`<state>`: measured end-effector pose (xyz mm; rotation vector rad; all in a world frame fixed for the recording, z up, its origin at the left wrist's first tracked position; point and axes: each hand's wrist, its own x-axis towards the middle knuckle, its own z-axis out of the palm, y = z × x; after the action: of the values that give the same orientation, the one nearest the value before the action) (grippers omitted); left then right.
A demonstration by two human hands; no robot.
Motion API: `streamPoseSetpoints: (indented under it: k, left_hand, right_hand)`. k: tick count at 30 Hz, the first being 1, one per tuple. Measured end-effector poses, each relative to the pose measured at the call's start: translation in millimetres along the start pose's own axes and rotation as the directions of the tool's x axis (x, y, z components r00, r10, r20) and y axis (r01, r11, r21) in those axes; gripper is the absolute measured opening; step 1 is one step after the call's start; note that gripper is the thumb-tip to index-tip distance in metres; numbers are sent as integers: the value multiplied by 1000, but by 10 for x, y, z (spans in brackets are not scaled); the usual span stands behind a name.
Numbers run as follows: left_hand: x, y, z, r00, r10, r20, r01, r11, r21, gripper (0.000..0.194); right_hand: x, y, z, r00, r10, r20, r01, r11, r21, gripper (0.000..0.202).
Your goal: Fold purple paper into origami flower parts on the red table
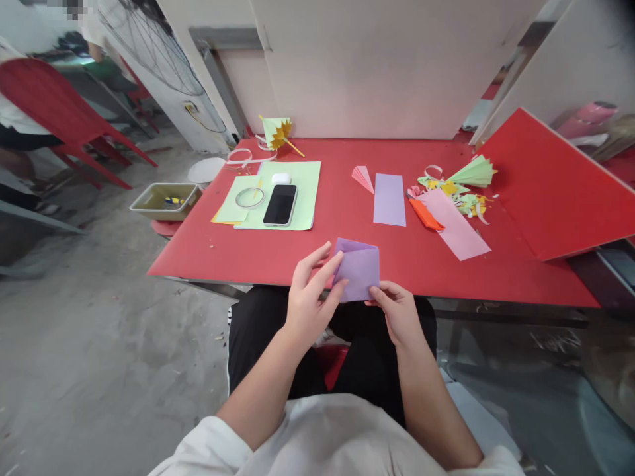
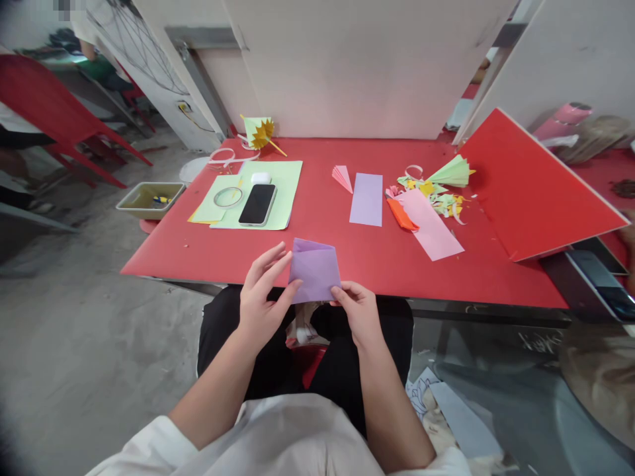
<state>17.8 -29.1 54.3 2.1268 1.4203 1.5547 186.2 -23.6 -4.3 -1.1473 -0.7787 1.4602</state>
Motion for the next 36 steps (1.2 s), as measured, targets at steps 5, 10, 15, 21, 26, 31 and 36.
streamPoseSetpoints:
  k: [5, 10, 15, 21, 26, 31, 36]
  left_hand:
    - [48, -23, -28, 998, -48, -39, 48, 999, 4, 42]
    - [112, -53, -65, 984, -180, 0, 180, 981, -70, 30]
    - [169, -69, -87, 994, -92, -64, 93, 995, 17, 15]
    - [148, -52, -127, 996, 77, -51, -74, 995, 62, 14]
    - [109, -34, -173, 992, 126, 8, -125, 992, -33, 18]
    - [68, -53, -171, 990, 140, -3, -140, 989, 45, 19]
    - [25, -76, -119, 956, 271, -109, -223, 919, 324, 24]
  right_hand:
    - [-5, 1, 8, 1000, -8, -1, 8, 999, -36, 18]
    - [-22, -26, 30, 1000, 1, 4, 0, 998, -62, 17]
    - [-31, -40, 65, 1000, 5, 3, -4, 996, -85, 17]
    - [-22, -27, 58, 1000, 0, -7, 0, 997, -82, 16]
    - [-16, -17, 36, 1000, -10, 4, 11, 995, -103, 18]
    - [-20, -19, 41, 1000, -14, -9, 13, 995, -96, 23]
    - [-36, -44, 61, 1000, -10, -10, 9, 995, -101, 20]
